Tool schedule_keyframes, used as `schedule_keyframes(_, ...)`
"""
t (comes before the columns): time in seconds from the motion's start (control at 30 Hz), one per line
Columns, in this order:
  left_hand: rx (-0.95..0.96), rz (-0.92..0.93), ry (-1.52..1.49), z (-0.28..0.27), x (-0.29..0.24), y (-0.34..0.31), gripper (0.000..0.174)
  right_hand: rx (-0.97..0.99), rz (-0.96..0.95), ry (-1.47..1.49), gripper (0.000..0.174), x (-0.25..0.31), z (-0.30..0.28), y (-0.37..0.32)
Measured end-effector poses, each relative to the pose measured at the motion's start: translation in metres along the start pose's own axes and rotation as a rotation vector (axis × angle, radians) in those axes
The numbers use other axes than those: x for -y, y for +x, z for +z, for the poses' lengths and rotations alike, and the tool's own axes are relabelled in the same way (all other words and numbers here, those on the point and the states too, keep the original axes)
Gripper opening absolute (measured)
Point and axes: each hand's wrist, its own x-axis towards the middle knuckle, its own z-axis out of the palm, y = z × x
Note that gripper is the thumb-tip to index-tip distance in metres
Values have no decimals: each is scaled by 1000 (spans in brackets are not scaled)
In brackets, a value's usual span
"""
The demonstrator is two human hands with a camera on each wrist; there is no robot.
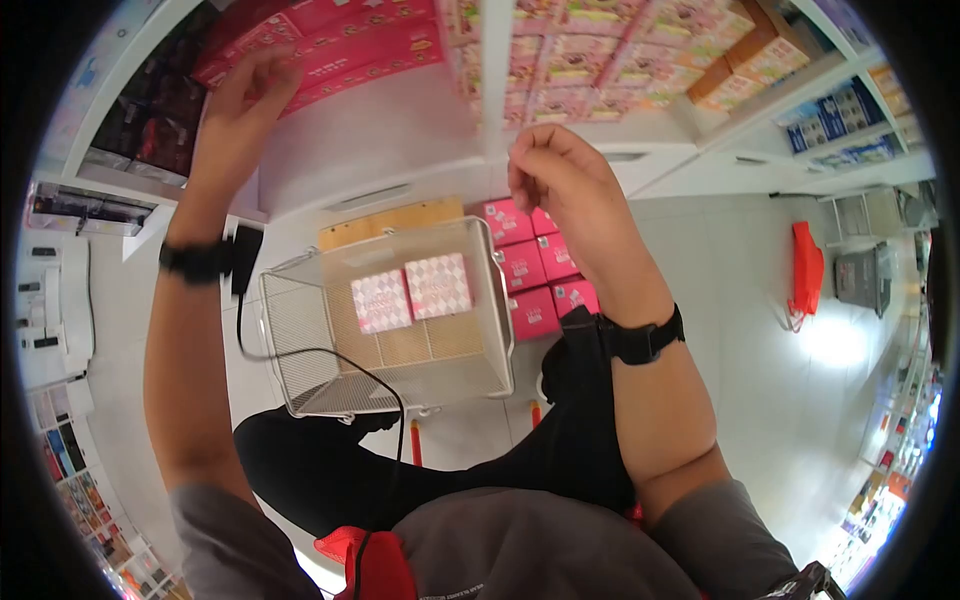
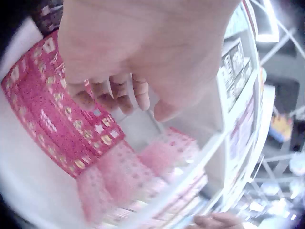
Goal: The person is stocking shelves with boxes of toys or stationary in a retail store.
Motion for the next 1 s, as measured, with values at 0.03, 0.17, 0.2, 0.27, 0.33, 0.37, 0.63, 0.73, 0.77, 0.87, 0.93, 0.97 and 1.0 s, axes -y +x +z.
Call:
schedule_keyframes(0.03,-7,-111,-278,4,-23,-32,37,-9,-25,-5,10,2,-4,-5)
schedule_keyframes(0.17,-22,-239,-1176,-14,-101,-125,16,-112,-80,-21,10,14,-25,-25)
schedule_keyframes(0.2,-58,-201,-1292,-18,-125,-140,14,-165,-70,-30,12,17,-28,-32)
schedule_keyframes(0.27,20,-103,-1803,-44,-122,-156,27,-164,-99,-33,12,19,-44,-43)
schedule_keyframes(0.33,-125,-71,-2091,-63,-119,-175,33,-198,-107,-45,15,20,-61,-51)
schedule_keyframes(0.37,-201,-46,-2204,-66,-125,-183,33,-222,-107,-56,16,20,-71,-57)
schedule_keyframes(0.63,-105,-335,-1613,21,-129,-240,26,-365,-47,-111,25,18,-153,-101)
schedule_keyframes(0.73,-15,-560,-1096,74,-143,-258,24,-410,19,-249,28,2,-180,-100)
schedule_keyframes(0.77,100,-467,-879,85,-130,-264,26,-418,43,-314,29,-6,-190,-99)
schedule_keyframes(0.87,378,-252,-421,115,-106,-270,32,-434,256,-637,33,-58,-223,-87)
schedule_keyframes(0.93,552,-243,-356,125,-93,-274,39,-299,472,-959,45,-105,-247,-80)
schedule_keyframes(0.97,597,-177,-309,126,-91,-276,40,-251,530,-1137,55,-149,-265,-79)
schedule_keyframes(1.0,636,-112,-262,126,-93,-278,41,-194,585,-1316,65,-179,-274,-77)
